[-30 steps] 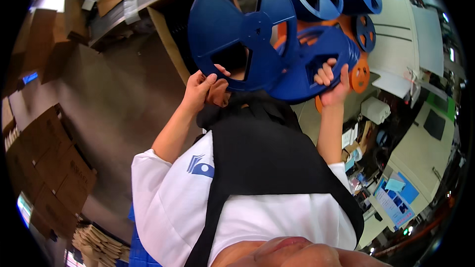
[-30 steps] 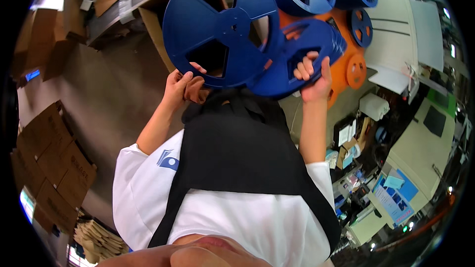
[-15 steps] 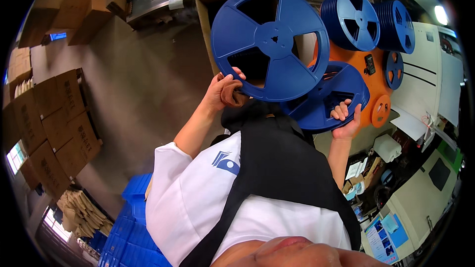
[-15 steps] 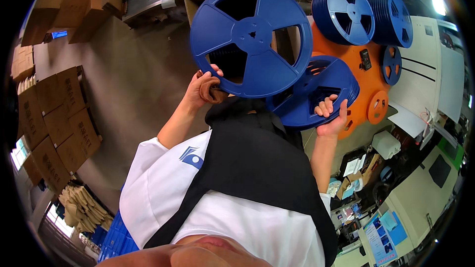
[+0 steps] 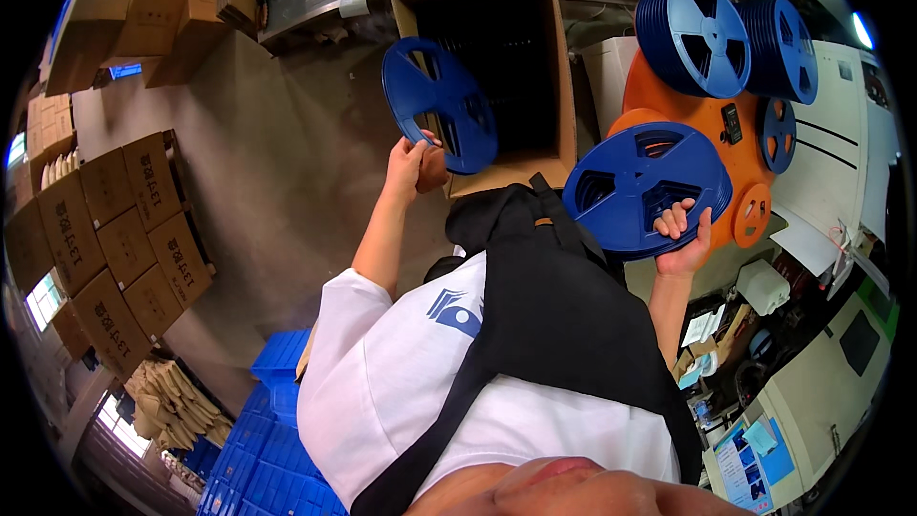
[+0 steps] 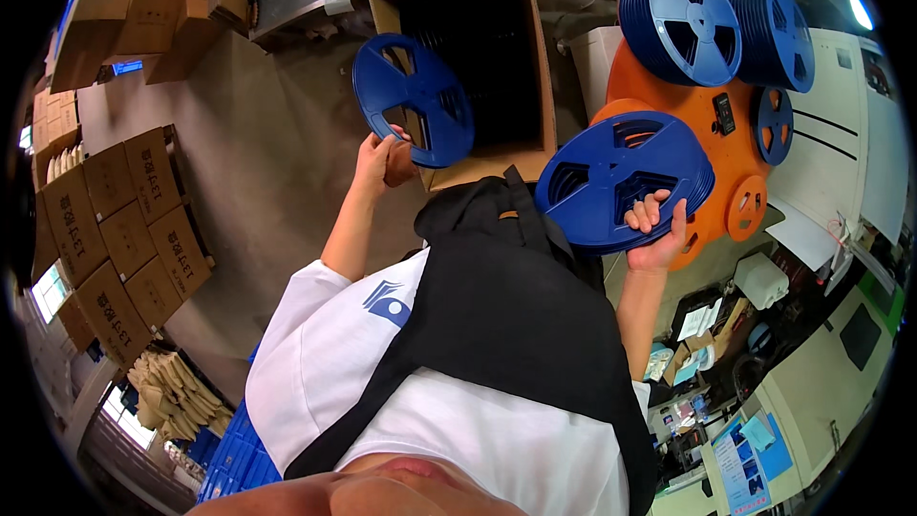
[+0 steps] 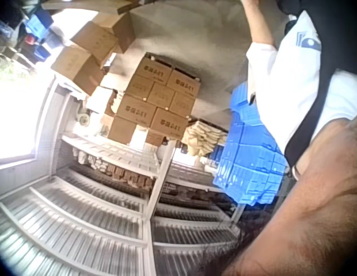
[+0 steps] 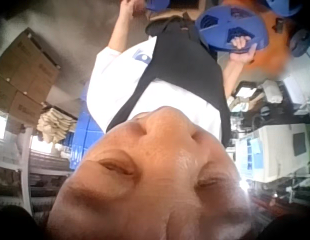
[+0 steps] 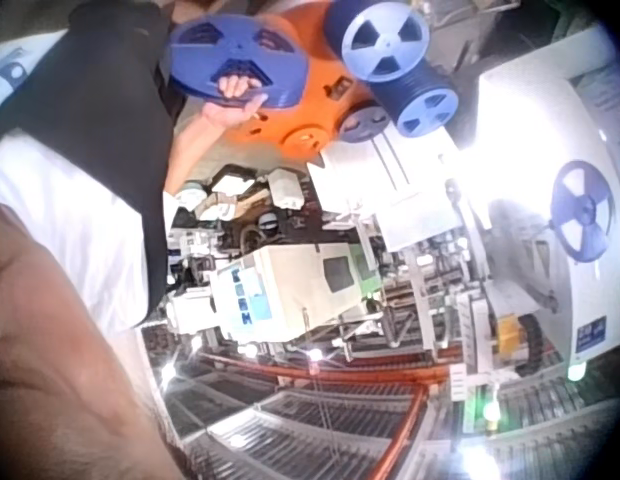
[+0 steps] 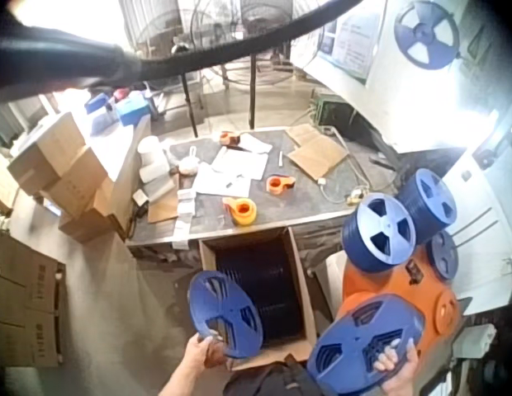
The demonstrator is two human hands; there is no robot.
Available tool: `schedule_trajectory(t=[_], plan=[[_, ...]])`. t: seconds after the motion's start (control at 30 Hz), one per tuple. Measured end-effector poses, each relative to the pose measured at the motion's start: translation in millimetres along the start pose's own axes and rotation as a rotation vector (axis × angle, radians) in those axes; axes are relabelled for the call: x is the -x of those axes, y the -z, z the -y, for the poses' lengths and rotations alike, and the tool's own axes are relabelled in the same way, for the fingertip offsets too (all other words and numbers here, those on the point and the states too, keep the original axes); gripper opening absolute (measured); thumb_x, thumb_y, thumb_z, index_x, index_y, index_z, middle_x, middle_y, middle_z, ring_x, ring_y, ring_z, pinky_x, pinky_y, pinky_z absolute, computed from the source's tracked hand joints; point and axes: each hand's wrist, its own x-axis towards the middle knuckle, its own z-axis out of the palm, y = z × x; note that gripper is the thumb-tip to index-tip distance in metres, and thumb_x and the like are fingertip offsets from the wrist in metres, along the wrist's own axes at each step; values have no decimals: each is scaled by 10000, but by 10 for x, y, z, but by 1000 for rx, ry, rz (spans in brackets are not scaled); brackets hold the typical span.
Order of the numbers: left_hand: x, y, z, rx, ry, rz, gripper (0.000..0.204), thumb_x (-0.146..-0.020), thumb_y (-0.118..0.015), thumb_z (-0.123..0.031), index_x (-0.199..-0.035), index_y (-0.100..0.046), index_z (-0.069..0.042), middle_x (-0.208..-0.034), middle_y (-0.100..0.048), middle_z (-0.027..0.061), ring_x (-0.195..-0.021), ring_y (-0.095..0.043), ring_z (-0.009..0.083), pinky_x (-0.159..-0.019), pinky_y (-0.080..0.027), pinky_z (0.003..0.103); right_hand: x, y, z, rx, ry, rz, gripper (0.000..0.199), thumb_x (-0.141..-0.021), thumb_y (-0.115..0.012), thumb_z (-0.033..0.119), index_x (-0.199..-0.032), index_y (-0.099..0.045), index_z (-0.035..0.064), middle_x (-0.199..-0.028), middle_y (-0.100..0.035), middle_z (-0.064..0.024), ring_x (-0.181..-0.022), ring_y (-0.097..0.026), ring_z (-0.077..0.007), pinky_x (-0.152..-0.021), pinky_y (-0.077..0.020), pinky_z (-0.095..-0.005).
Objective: The person takes blue plastic reels from a stack, wipes the surface of each reel with a cloth by hand, and places them into a cardboard box.
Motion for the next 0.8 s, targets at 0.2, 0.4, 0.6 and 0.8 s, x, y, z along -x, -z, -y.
schedule_trajectory(t=[0.2, 0.4, 0.6, 0.8], plan=[[255, -189, -381, 252, 49, 317, 266, -835, -583, -151, -1049, -545, 2, -951, -609, 122, -876, -604, 193, -802, -501, 308, -33, 14, -10, 1, -6, 4, 333, -938, -459, 363, -981, -542, 43, -646, -400, -8, -555, -391, -112, -575, -361, -260], [366, -617, -673, 362, 58, 618, 235, -838, -582, -168, -996, -554, 4, -905, -603, 131, -824, -599, 188, -755, -509, 296, -34, 41, -36, 47, 31, 33, 392, -932, -486, 381, -1091, -507, 24, -730, -445, -22, -596, -425, -119, -624, -382, -267], [374, -756, -678, 392, 203, 733, 263, -801, -631, -191, -977, -591, 0, -887, -622, 127, -836, -608, 195, -771, -513, 302, 25, 123, -30, 79, 66, -77, 448, -875, -578, 397, -1131, -498, 38, -791, -522, -42, -689, -514, -146, -628, -431, -281], [376, -823, -561, 406, 280, 805, 262, -814, -617, -165, -996, -575, 19, -884, -618, 136, -817, -618, 209, -757, -522, 313, 97, -26, -117, 138, 127, -131, 571, -825, -636, 421, -1217, -488, 33, -1214, -514, -162, -950, -578, -243, -717, -479, -316]])
